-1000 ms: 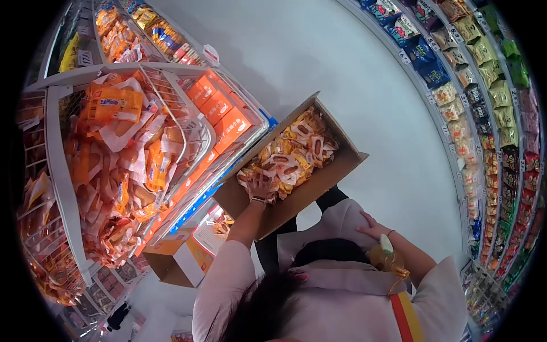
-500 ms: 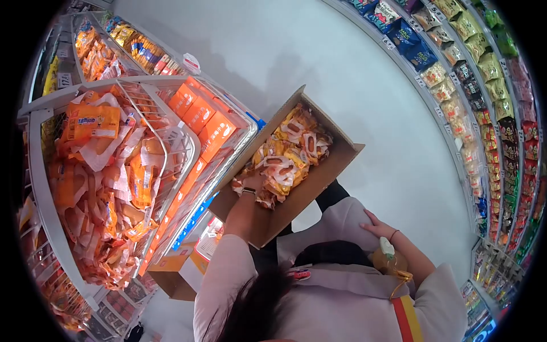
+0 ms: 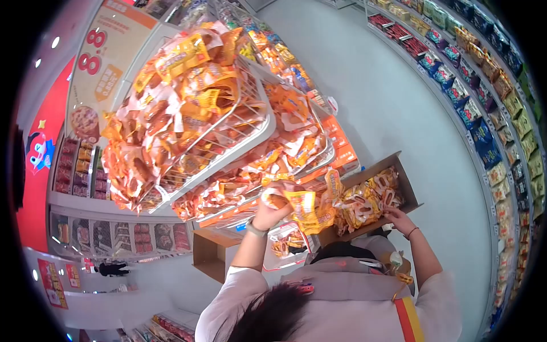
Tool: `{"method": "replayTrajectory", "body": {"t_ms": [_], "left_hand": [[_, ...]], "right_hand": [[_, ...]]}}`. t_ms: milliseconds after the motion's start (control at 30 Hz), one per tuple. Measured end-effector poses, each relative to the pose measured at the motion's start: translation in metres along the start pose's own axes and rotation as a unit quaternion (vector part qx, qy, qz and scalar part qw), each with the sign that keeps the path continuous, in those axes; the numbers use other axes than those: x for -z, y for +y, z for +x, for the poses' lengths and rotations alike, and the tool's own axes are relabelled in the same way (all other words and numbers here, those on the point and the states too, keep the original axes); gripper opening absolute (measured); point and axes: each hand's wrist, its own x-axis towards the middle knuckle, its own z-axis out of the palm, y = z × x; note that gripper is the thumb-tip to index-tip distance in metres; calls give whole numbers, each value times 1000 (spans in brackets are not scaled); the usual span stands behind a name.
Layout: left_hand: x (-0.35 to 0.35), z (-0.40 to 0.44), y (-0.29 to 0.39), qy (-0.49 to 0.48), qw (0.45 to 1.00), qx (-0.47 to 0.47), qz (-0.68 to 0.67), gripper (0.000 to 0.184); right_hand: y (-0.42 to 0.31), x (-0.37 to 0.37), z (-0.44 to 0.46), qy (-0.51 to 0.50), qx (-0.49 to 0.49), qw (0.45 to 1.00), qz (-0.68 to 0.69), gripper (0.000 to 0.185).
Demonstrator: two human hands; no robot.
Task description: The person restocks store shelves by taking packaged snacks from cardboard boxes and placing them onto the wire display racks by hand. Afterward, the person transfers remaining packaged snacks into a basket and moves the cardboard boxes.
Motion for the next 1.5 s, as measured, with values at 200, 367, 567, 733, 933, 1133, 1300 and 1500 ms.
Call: {"method": "replayTrajectory", "body": {"t_ms": [200, 367, 567, 733, 933, 1133, 1300, 1500], "left_hand": [[165, -55, 198, 417, 813, -395, 101, 38], [199, 5, 310, 504, 612, -445, 416, 31], [219, 57, 239, 212, 775, -235, 547, 49], [243, 65, 237, 420, 579, -326, 618, 45], [270, 112, 192, 370, 617, -74, 691, 56], [258, 91, 222, 387, 681, -149, 604, 48], [96, 40, 147, 308, 810, -392, 307, 26], [-139, -40, -254, -105, 970, 194, 104, 31]], "right_hand": [[82, 33, 47, 52, 59, 972, -220, 39], [118, 72, 18, 60, -83, 950, -294, 35], [150, 110, 3, 59, -164, 950, -259, 31], [145, 104, -11, 135, -166, 966, -142, 36], [126, 80, -14, 121, -138, 964, -192, 31], [122, 66, -2, 97, -100, 963, -229, 31], [121, 54, -1, 24, -213, 968, -128, 51], [125, -26, -20, -298, -267, 870, -287, 104]]}}
